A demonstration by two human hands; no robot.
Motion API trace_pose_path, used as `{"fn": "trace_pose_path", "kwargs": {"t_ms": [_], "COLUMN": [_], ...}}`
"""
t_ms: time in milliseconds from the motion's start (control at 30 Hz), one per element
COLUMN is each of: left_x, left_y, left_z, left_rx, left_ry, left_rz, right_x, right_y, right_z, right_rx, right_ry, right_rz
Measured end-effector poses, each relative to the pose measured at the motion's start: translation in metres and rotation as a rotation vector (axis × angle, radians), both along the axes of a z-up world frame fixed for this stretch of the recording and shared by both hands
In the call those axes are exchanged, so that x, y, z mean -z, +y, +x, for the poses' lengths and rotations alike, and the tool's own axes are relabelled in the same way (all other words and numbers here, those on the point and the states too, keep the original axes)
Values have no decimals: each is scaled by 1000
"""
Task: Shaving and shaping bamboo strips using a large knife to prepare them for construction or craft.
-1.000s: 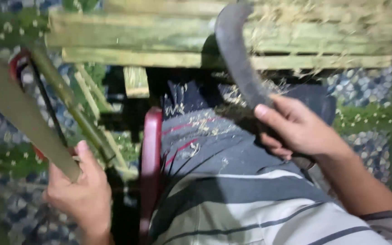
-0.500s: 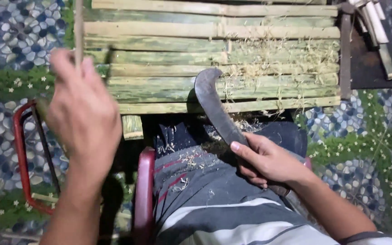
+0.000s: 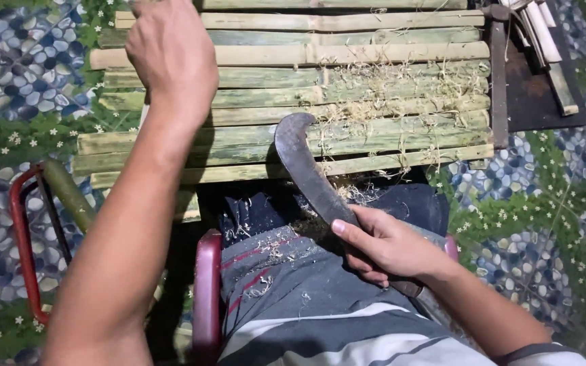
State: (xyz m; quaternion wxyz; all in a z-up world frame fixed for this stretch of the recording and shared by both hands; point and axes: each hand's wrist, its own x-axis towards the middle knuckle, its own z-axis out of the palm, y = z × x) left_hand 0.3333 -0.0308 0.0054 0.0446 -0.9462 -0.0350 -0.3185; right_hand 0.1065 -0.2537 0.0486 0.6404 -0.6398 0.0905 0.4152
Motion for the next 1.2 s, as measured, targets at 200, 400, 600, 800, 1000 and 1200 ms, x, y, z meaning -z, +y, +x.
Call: {"fn": "trace_pose_path", "kwargs": {"t_ms": [200, 400, 600, 800, 1000, 1200], "left_x": [0, 61, 136, 277, 271, 100], "left_y": [45, 204, 291, 296, 227, 178], "left_z": [-26, -84, -228, -355, -355, -282], "left_rx": [240, -280, -613, -1071, -748, -486], "left_ry": [91, 10, 96, 233, 383, -193], "left_rz": [-193, -258, -449, -711, -1179, -2245], "right_x": [10, 23, 21, 28, 41, 28], "right_y": [-2, -1, 12, 23, 15, 27], "right_z": [-7, -14, -17, -24, -25, -27], "right_rx": [63, 116, 48, 109, -18, 42], "right_ry": [105, -85, -235, -304, -185, -381], "right_rz": [-91, -38, -90, -236, -326, -375]}}
